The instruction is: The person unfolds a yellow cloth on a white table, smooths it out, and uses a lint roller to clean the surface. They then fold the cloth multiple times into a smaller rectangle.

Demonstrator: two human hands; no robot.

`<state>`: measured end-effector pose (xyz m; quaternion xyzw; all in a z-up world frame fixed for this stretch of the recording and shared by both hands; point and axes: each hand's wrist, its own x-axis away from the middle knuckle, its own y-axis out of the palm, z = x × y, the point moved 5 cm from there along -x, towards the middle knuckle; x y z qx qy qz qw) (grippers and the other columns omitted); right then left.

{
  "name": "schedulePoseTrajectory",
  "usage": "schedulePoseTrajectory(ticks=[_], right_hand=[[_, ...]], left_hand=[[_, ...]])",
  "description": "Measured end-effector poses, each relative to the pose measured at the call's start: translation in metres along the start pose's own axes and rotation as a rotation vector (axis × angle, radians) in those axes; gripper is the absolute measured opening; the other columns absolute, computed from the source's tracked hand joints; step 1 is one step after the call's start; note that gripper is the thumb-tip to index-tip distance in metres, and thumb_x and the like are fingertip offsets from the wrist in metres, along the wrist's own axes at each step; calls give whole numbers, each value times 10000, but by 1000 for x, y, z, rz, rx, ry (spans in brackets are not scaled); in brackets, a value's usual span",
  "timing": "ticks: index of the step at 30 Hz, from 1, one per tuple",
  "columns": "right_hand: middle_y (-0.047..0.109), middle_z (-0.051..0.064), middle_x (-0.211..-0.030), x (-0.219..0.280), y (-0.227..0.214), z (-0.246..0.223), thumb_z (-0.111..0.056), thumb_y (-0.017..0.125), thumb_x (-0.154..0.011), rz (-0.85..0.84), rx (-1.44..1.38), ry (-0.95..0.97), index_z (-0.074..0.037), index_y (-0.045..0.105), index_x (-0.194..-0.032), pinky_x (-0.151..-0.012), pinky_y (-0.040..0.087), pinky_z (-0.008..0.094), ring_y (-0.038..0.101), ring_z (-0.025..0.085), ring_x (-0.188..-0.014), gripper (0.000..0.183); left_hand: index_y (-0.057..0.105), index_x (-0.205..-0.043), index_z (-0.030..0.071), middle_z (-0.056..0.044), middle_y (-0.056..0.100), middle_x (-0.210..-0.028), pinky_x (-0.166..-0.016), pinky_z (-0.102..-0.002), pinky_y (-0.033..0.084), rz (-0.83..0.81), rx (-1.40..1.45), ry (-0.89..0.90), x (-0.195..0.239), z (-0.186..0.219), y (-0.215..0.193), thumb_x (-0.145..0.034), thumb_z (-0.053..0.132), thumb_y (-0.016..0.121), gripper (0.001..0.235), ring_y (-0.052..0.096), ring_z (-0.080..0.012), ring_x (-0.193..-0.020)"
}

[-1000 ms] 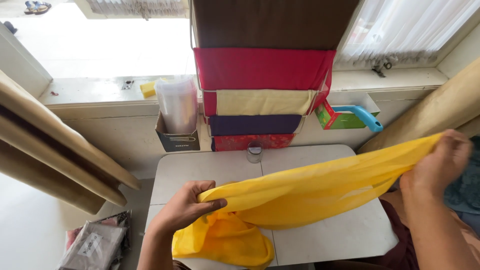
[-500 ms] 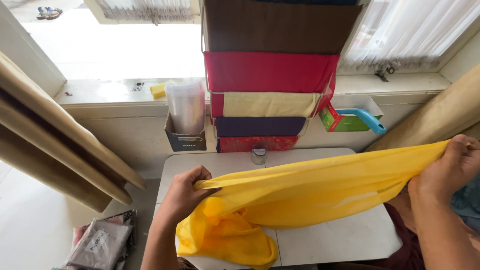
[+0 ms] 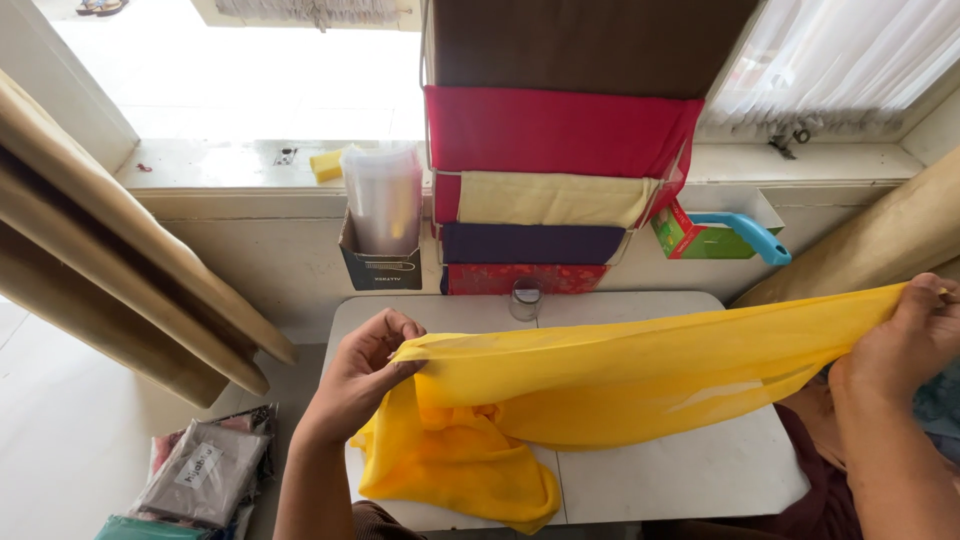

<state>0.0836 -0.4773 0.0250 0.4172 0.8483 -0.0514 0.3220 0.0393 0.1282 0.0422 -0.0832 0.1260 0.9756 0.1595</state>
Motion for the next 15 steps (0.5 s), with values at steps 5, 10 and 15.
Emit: schedulePoseTrajectory(ticks=[5,10,15], right_hand=[[497,-15,-1069,0,1,0,-165,519,-1190,22,6,23,-154,480,-1085,-978,475,299,501,104,-1007,112],[488,18,-1053,-1,1,4,-170,536,-1157,15,-39,-19,-130,481,-1163,-916,460,322,491,121,-959,68],[500,-7,-1052,3,2,4,-223,564,-1196,37,-10,54,-158,492,-1151,-876,463,293,498,107,-940,106]], left_hand=[[632,-961,57,-69,646,-925,-696,-245,526,137,-107,5,-2,-1,-6,-957,153,706,121,598,-146,-810],[762,-947,105,-31,757,-897,-819,-289,627,405,-618,236,-6,13,-9,-869,118,788,83,689,-134,-824],[688,-765,124,40,616,-670,-564,-257,407,394,-794,141,-12,-6,-8,-798,194,887,213,480,-94,-631]])
